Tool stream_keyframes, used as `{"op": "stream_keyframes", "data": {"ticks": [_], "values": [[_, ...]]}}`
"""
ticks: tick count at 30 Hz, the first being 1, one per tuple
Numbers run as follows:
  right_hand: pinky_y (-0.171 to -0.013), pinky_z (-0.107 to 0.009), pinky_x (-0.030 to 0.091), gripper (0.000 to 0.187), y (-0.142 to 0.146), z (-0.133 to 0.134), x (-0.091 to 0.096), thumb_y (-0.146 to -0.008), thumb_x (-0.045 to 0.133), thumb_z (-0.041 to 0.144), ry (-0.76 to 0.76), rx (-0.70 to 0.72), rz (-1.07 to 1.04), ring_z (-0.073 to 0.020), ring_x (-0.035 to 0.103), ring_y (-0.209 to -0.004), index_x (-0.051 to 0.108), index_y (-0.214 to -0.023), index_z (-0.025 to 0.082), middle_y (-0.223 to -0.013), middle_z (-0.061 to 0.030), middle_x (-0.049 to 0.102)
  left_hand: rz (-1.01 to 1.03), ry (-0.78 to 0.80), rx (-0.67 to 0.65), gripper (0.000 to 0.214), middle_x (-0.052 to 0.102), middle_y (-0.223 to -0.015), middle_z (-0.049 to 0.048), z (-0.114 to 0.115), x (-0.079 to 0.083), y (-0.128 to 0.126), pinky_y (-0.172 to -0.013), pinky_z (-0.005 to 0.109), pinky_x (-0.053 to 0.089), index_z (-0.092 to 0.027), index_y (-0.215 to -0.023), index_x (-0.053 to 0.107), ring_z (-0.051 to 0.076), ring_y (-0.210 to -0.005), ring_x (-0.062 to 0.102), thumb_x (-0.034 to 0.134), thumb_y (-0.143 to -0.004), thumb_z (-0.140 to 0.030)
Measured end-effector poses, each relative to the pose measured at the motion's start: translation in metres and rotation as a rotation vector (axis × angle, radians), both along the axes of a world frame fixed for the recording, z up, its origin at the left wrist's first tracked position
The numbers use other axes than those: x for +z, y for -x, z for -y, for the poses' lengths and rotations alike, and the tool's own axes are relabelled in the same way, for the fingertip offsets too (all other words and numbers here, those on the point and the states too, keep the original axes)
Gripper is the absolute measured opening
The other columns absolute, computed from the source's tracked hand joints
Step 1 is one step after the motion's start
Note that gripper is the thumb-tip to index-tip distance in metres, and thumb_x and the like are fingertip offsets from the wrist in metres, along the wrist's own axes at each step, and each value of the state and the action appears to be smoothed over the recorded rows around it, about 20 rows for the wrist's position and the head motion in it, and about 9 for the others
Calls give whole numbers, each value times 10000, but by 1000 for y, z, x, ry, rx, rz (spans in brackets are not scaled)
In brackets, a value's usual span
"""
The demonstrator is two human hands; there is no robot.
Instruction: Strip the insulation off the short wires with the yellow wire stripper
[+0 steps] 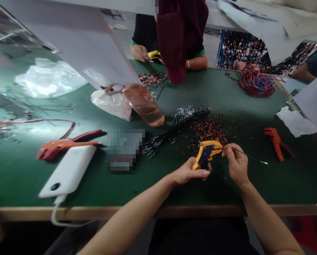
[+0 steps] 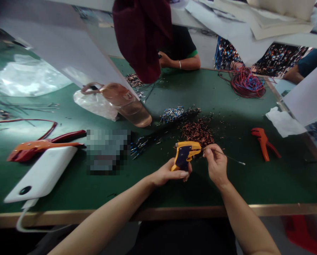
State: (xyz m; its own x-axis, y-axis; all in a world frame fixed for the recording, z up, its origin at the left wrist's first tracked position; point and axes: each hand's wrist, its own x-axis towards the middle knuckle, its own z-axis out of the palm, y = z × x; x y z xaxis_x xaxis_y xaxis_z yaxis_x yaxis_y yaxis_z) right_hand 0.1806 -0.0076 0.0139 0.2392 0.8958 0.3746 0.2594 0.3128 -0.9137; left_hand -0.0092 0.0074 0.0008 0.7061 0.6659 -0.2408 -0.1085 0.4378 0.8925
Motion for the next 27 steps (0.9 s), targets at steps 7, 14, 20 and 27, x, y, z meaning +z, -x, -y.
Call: {"op": "stream_keyframes", "data": {"ticks": [7,14,20,27], "values": [[-573,-263,486,256,0,-1,1,-936,558,360,31,-1,-18,-141,568,-599,599,-729,214,-638,12,584,-58,-23,46,423,575,-524,-20,1,3,-3,-512,238,401,-132,-697,628,94,-476,496,835,-623,-493],[-571,-262,488,252,0,-1,-1,-919,583,372,50,6,-62,-138,569,-591,610,-727,210,-634,14,589,-100,-11,102,422,491,-429,-48,1,2,-4,-420,217,304,-144,-605,566,63,-381,404,832,-626,-471],[-568,-260,494,267,-2,-2,-3,-916,583,381,55,-21,-50,-137,571,-580,601,-710,211,-625,14,587,-1,17,54,403,617,-548,-1,-1,4,-3,-526,249,422,-116,-766,655,116,-492,543,832,-626,-449],[-555,-253,496,227,-1,-3,-7,-898,611,364,88,-11,-56,-139,590,-587,628,-733,208,-657,4,618,12,20,28,381,617,-585,2,-1,-1,0,-560,257,441,-111,-803,675,118,-528,546,822,-648,-427]]}}
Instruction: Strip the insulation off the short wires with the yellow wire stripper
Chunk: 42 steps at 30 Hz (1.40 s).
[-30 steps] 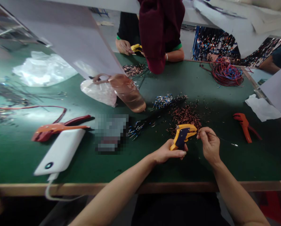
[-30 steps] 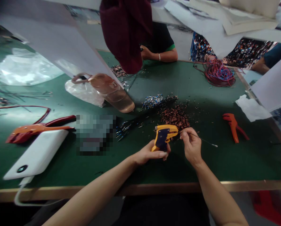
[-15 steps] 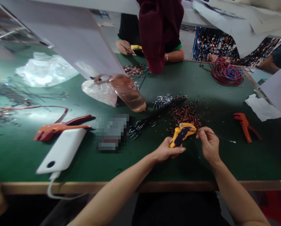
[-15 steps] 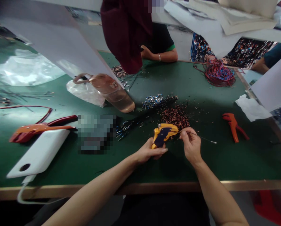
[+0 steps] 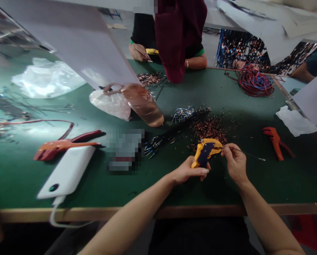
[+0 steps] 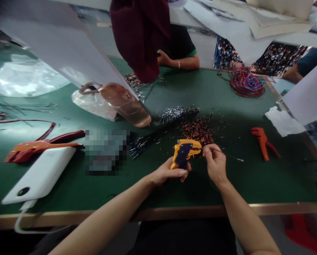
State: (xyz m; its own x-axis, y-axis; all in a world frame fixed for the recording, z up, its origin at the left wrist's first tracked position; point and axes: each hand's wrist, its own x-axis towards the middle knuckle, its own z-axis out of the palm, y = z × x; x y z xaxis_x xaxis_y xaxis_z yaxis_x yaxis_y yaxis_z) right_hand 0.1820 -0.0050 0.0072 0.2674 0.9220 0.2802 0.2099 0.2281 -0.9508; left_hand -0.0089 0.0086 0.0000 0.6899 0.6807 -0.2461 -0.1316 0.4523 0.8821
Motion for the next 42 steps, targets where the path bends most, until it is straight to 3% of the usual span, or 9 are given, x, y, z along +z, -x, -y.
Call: {"op": "stream_keyframes", "data": {"ticks": [5,11,18,32,36,42], "values": [[-559,-253,501,220,0,0,0,-892,612,346,21,5,3,-139,592,-587,638,-725,205,-648,5,618,16,-10,-13,380,622,-611,2,0,-2,1,-592,263,443,-118,-828,677,125,-563,555,819,-663,-429],[-564,-246,502,203,0,1,0,-882,623,343,35,12,-37,-132,588,-582,648,-735,205,-644,10,611,21,9,-82,484,671,-786,22,0,-3,1,-702,272,447,-132,-954,682,144,-713,592,859,-625,-440],[-581,-249,504,209,0,1,1,-874,634,367,66,30,-64,-132,582,-587,643,-740,208,-640,15,601,21,6,-96,503,656,-785,14,0,-2,2,-716,271,429,-128,-957,670,141,-729,582,853,-634,-468],[-623,-267,497,191,-1,1,-2,-884,638,351,36,82,-188,-134,575,-603,655,-749,218,-640,21,608,-109,-131,-32,430,548,-538,-23,6,6,-3,-516,226,357,-127,-693,616,81,-504,461,807,-669,-512],[-613,-261,489,187,1,1,-2,-874,654,343,20,65,-198,-132,576,-604,655,-739,214,-634,23,607,-102,-88,62,457,469,-456,-53,10,3,-6,-445,218,298,-149,-607,537,55,-411,379,798,-681,-517],[-563,-256,458,211,1,2,4,-873,648,338,-38,-88,-37,-128,552,-575,632,-707,208,-630,26,579,38,-20,64,449,619,-642,1,5,-6,-5,-617,266,465,-122,-841,653,121,-585,562,858,-622,-456]]}}
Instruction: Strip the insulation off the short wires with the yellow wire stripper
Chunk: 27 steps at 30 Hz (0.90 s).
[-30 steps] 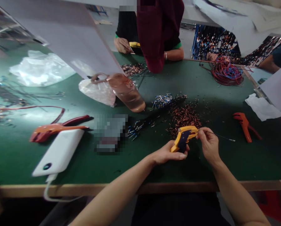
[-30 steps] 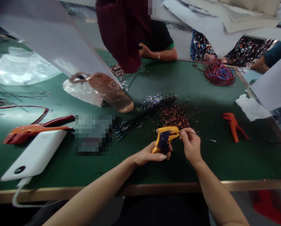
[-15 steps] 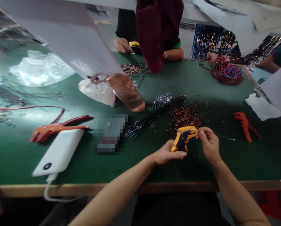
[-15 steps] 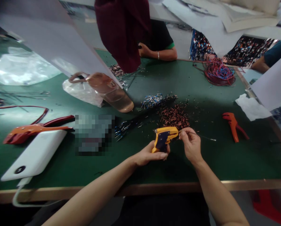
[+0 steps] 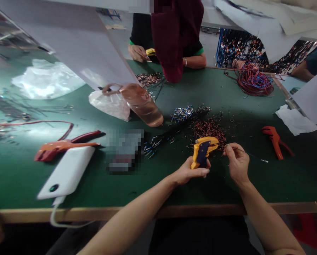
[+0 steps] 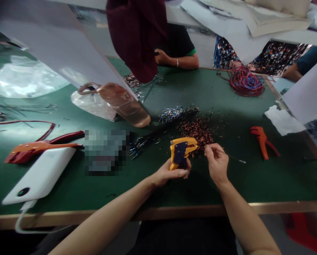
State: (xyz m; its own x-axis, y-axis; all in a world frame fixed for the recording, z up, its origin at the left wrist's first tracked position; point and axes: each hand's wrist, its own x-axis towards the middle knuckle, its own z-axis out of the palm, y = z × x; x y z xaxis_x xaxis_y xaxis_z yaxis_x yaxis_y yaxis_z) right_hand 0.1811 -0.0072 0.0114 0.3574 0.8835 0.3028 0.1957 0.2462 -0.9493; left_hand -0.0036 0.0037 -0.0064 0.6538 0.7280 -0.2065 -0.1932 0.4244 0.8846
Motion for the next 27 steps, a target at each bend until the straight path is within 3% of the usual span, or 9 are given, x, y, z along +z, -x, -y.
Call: {"op": "stream_keyframes", "data": {"ticks": [5,11,19,27], "values": [[-598,-273,458,168,-1,3,0,-891,633,253,-126,-21,301,-138,576,-608,637,-728,210,-665,16,619,64,-16,79,501,658,-803,15,-4,-3,3,-754,287,474,-140,-978,673,152,-757,609,879,-615,-417],[-638,-297,466,129,1,7,0,-890,630,167,-295,-5,565,-148,622,-627,634,-772,220,-684,10,671,48,10,74,528,653,-830,10,-2,-2,1,-731,267,454,-148,-1012,674,140,-765,592,893,-606,-407],[-666,-301,473,142,8,10,7,-897,602,128,-386,26,659,-143,654,-619,638,-795,220,-676,16,707,25,-13,29,499,632,-829,15,0,0,-1,-728,280,468,-143,-1009,653,142,-755,559,871,-639,-397],[-687,-334,479,148,11,11,5,-875,637,173,-351,52,640,-165,674,-616,686,-761,253,-664,14,730,7,-62,36,467,615,-803,12,0,1,-1,-719,272,437,-139,-961,646,138,-745,534,845,-661,-437]]}}
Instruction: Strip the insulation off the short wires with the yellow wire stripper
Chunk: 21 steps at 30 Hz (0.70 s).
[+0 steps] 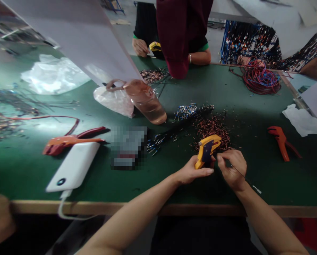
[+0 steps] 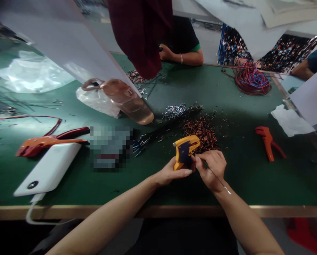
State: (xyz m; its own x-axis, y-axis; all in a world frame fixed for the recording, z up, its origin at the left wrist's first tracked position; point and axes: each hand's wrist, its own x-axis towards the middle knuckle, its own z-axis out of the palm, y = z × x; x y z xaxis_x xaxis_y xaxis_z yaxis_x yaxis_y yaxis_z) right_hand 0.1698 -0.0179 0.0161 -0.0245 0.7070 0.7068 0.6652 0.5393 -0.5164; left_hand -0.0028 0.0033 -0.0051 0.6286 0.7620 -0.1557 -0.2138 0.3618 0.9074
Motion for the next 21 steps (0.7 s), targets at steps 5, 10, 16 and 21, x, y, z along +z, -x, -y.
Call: {"op": "stream_keyframes", "data": {"ticks": [5,10,16,21], "values": [[-684,-334,469,149,1,0,-2,-875,623,164,-21,-11,37,-158,671,-604,675,-773,259,-661,21,733,-7,2,12,458,596,-769,2,0,-1,0,-691,260,424,-131,-900,646,125,-714,515,852,-648,-453],[-681,-323,470,128,0,1,-2,-873,638,150,-50,5,59,-152,680,-613,672,-802,253,-677,20,737,-11,0,56,458,600,-760,6,0,-1,-1,-682,255,423,-121,-869,655,121,-706,518,862,-635,-456],[-669,-318,469,130,1,0,-2,-863,661,146,-78,3,54,-146,680,-599,674,-790,253,-666,26,741,-103,-5,84,491,552,-591,-24,2,0,-3,-544,230,383,-121,-741,612,84,-535,477,852,-606,-528],[-667,-326,483,130,1,1,-2,-868,652,171,-55,-2,16,-153,667,-593,674,-774,258,-654,23,723,-205,-15,101,489,462,-452,-65,5,3,-3,-427,215,294,-159,-620,525,54,-395,386,825,-629,-545]]}}
